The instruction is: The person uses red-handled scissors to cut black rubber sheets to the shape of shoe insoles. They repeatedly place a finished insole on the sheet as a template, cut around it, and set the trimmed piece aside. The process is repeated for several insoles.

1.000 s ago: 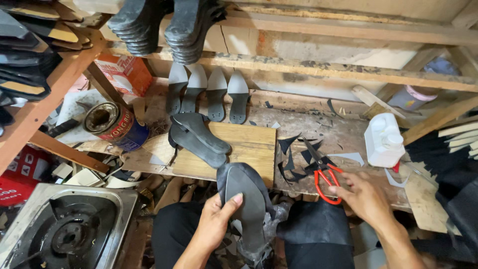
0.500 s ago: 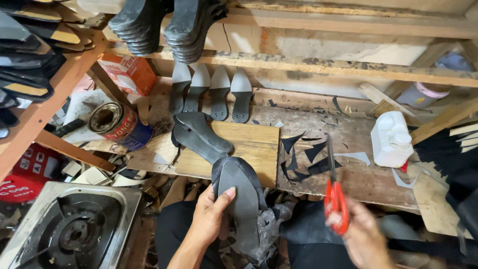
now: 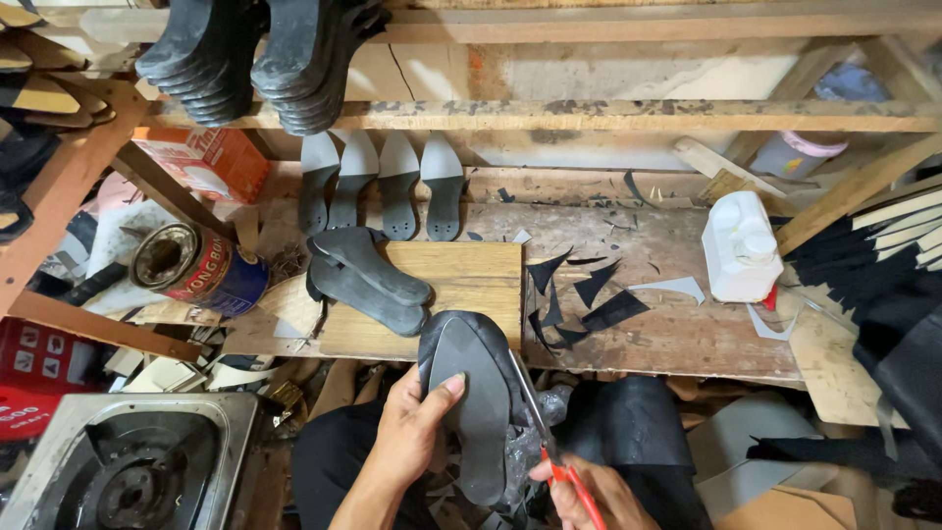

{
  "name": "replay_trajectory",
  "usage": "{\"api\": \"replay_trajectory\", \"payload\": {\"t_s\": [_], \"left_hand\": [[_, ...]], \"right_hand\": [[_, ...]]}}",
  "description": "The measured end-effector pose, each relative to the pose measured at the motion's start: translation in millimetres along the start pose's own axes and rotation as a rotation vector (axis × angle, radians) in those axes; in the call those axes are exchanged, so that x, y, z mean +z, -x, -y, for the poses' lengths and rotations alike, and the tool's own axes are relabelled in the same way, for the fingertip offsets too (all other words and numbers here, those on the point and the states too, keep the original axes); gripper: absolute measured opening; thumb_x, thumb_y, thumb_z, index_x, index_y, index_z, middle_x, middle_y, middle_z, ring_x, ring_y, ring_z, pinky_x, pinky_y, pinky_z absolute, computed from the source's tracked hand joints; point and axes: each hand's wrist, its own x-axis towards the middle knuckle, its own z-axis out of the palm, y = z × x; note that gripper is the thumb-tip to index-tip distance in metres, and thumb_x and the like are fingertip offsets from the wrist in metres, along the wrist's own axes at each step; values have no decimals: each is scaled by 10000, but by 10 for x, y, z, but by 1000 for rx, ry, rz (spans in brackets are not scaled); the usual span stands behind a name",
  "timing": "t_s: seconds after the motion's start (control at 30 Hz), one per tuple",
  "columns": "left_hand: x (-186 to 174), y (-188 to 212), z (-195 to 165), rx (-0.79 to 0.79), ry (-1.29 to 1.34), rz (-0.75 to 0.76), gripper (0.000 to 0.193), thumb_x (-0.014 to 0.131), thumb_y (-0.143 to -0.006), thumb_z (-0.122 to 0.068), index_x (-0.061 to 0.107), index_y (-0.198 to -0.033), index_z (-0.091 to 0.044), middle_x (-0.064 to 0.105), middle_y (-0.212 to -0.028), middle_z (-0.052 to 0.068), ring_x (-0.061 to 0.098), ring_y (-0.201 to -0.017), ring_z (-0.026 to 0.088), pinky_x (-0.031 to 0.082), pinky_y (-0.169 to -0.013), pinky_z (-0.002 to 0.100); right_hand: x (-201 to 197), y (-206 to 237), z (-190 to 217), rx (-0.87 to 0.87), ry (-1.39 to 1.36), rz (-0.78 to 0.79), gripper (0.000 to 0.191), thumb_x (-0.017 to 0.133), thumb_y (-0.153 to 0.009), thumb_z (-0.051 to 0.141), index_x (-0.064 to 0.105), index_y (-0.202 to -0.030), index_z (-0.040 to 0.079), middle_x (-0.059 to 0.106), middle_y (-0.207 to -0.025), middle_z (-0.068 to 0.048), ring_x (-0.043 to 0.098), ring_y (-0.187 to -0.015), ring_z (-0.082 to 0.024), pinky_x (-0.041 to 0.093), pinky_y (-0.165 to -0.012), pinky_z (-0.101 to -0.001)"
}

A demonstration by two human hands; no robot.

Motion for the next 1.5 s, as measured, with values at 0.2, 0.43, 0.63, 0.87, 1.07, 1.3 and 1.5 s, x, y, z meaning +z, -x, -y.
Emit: {"api": "replay_trajectory", "payload": {"t_s": [0.2,0.43,0.63,0.87,1.07,1.3,1.5], "left_hand": [[-32,13,-57,8,-15,-31,302,634,-935,-120,677,-1196,26,743,-1042,61,654,-921,121,530,-845,304],[20,41,-65,-29,-59,26,283,634,-940,-131,694,-1166,27,751,-1007,62,658,-895,121,536,-821,293],[40,39,-53,-11,-37,52,282,635,-952,-125,686,-1179,34,742,-1025,59,650,-912,114,533,-835,291],[30,38,-45,-33,-10,32,294,636,-940,-130,682,-1185,26,748,-1025,67,658,-906,122,537,-833,295],[33,41,-7,-34,-35,22,282,646,-939,-122,685,-1174,30,722,-1012,51,626,-898,110,521,-823,290],[6,46,-24,-31,-6,34,283,636,-937,-120,675,-1177,25,724,-1020,44,627,-910,106,523,-830,289],[-20,38,-58,-64,-47,-5,295,650,-921,-105,684,-1186,18,735,-1003,42,637,-879,99,529,-808,277]], "right_hand": [[30,-127,44,246,-440,84,550,649,-933,419,672,-1229,-43,517,-685,2,525,-570,-112,437,-534,-297],[116,-6,348,38,-18,-43,605,567,-901,594,728,-1163,72,536,-603,11,556,-504,-100,466,-485,-294],[152,-18,394,51,-187,-33,567,661,-918,530,721,-1133,8,469,-572,15,477,-495,-108,383,-464,-301],[106,-47,90,129,-225,-29,428,652,-910,377,687,-1177,44,472,-608,31,459,-497,-66,396,-470,-254],[95,-114,-20,285,-445,-75,404,735,-884,312,710,-1107,-23,428,-594,44,399,-460,-61,304,-437,-247],[89,-43,-11,176,-240,-69,410,745,-885,371,749,-1029,-13,461,-545,50,421,-448,-58,292,-431,-255],[28,2,-95,63,-123,-58,359,747,-917,330,779,-1002,-17,527,-577,41,469,-492,-48,335,-462,-246]]}}
